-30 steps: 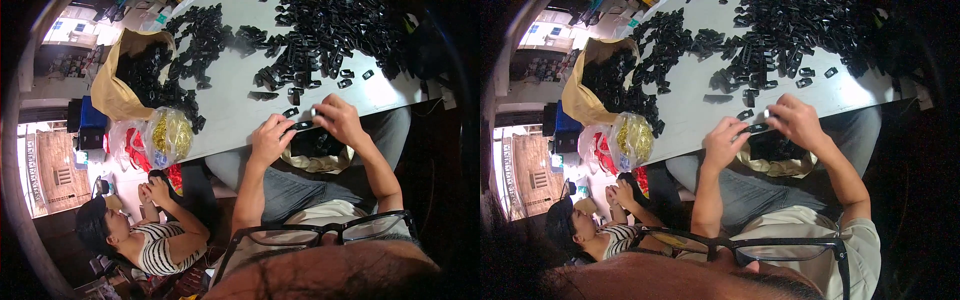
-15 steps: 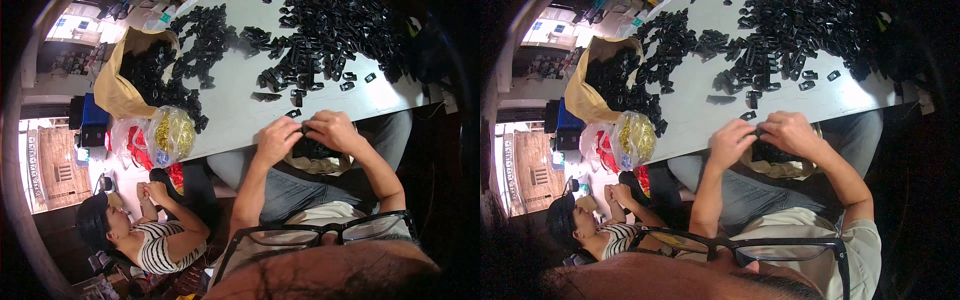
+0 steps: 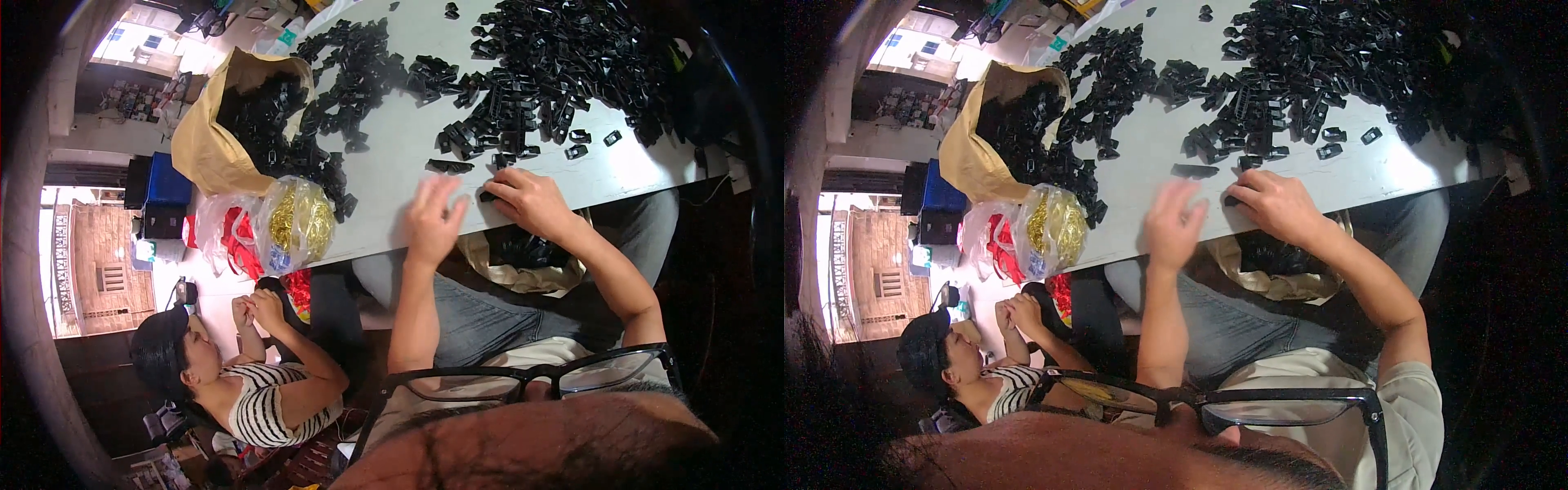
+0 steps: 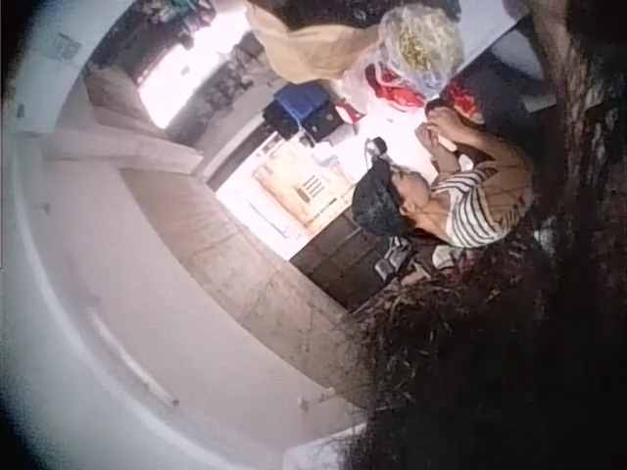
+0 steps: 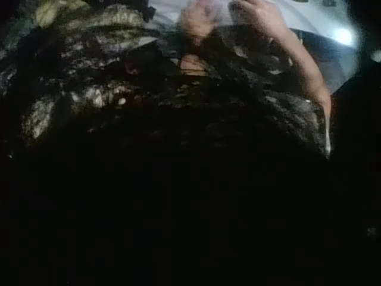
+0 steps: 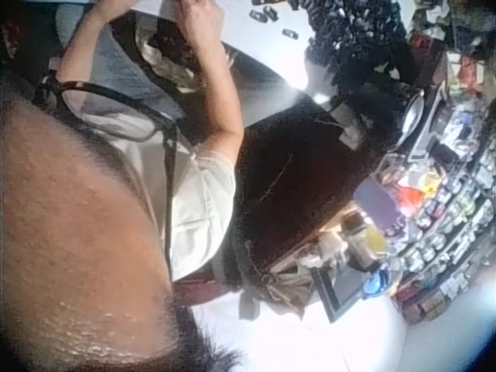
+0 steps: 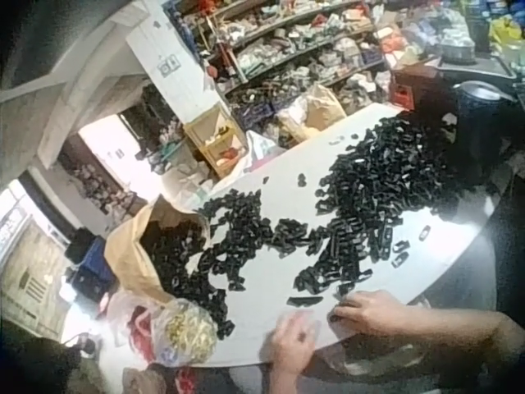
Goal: The person assembles small plastic components by hand, empties more parts onto the table from a container, and places the assembled pieces into a bag.
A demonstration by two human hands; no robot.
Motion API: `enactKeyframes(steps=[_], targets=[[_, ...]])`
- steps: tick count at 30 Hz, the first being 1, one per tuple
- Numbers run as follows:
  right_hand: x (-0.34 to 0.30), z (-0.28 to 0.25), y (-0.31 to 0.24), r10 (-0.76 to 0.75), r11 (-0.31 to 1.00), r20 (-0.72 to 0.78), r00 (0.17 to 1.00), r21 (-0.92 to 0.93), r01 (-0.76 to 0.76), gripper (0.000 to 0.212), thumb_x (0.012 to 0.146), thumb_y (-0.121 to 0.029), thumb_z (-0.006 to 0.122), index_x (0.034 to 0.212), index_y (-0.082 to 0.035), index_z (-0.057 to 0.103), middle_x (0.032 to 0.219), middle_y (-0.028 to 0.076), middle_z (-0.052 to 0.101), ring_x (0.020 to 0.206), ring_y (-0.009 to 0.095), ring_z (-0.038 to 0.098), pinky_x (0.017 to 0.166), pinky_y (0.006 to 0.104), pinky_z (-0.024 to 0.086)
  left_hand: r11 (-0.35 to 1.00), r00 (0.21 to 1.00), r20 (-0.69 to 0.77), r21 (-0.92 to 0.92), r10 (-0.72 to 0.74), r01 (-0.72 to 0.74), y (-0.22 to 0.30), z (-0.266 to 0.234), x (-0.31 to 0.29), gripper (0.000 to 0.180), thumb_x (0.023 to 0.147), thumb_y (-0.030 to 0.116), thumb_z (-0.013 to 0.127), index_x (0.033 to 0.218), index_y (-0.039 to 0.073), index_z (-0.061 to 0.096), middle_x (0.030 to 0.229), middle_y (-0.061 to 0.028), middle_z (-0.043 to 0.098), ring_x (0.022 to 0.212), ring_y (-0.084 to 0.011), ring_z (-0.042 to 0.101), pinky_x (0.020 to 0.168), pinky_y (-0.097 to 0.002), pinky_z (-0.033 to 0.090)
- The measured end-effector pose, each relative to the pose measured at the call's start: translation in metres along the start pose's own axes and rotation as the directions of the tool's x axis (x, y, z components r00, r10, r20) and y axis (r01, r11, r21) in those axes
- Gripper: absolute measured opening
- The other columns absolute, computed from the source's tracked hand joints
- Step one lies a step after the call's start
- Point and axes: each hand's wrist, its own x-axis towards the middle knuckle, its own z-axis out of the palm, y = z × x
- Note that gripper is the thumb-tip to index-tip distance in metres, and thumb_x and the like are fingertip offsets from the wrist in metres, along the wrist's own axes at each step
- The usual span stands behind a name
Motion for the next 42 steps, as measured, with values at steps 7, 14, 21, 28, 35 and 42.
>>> enactKeyframes(steps=[7,14,21,28,35,42], targets=[[-0.010,-0.011,-0.005,0.057,0.998,-0.046,0.997,-0.001,-0.057,0.023,0.090,-0.019,0.076,0.110,-0.007,0.074,0.105,0.009,0.069,0.098,0.030,0.071,0.076,0.0437,0.061,0.910,0.995,-0.062,0.412,0.082,-0.049,-0.022,-0.006,0.022,0.036,0.098,0.021,0.075,0.132,0.012,0.069,0.128,-0.0099,0.069,0.093,-0.0389,0.073,0.077,-0.0486,0.060],[-0.021,-0.030,0.002,0.328,0.927,0.019,0.944,-0.198,-0.318,0.017,0.090,-0.017,0.072,0.100,-0.004,0.068,0.094,0.014,0.065,0.093,0.035,0.069,0.074,0.0483,0.059,0.901,0.986,-0.141,0.410,-0.089,0.140,-0.017,0.006,-0.012,0.030,0.102,0.025,0.070,0.127,0.008,0.069,0.111,-0.0149,0.072,0.094,-0.0397,0.073,0.076,-0.0525,0.059],[-0.034,-0.022,0.007,0.396,0.880,-0.151,0.906,-0.219,-0.421,0.029,0.090,-0.023,0.081,0.113,-0.006,0.073,0.102,0.012,0.071,0.097,0.032,0.072,0.075,0.0444,0.060,0.941,0.990,-0.135,0.329,-0.041,0.084,-0.005,0.001,0.015,0.030,0.099,0.020,0.071,0.127,0.010,0.072,0.131,-0.0155,0.065,0.104,-0.0420,0.071,0.081,-0.0525,0.059],[-0.027,-0.006,-0.012,0.253,0.967,-0.200,0.947,0.026,-0.253,0.027,0.089,-0.024,0.083,0.109,-0.009,0.076,0.100,0.006,0.071,0.095,0.028,0.071,0.073,0.0411,0.060,0.940,0.996,0.066,0.332,0.064,-0.083,-0.002,0.003,0.004,0.030,0.092,0.027,0.079,0.121,0.020,0.078,0.128,-0.0061,0.069,0.108,-0.0316,0.073,0.086,-0.0443,0.060],[-0.023,-0.028,-0.008,0.091,0.996,-0.026,0.995,-0.004,-0.092,0.027,0.088,-0.023,0.081,0.111,-0.009,0.077,0.095,0.004,0.068,0.092,0.025,0.070,0.071,0.0414,0.059,0.976,0.987,0.080,0.153,0.142,-0.153,0.000,0.012,0.000,0.023,0.085,0.019,0.085,0.107,0.012,0.080,0.107,-0.0035,0.073,0.095,-0.0265,0.073,0.079,-0.0390,0.059],[-0.019,-0.021,0.001,0.065,0.996,0.084,0.994,0.059,-0.070,0.029,0.086,-0.022,0.083,0.111,-0.008,0.080,0.089,0.008,0.067,0.081,0.029,0.071,0.068,0.0428,0.057,0.996,0.986,0.149,0.018,0.081,-0.084,0.002,0.020,-0.002,0.021,0.086,0.017,0.085,0.104,0.008,0.078,0.103,-0.0058,0.072,0.084,-0.0248,0.073,0.072,-0.0357,0.059]])
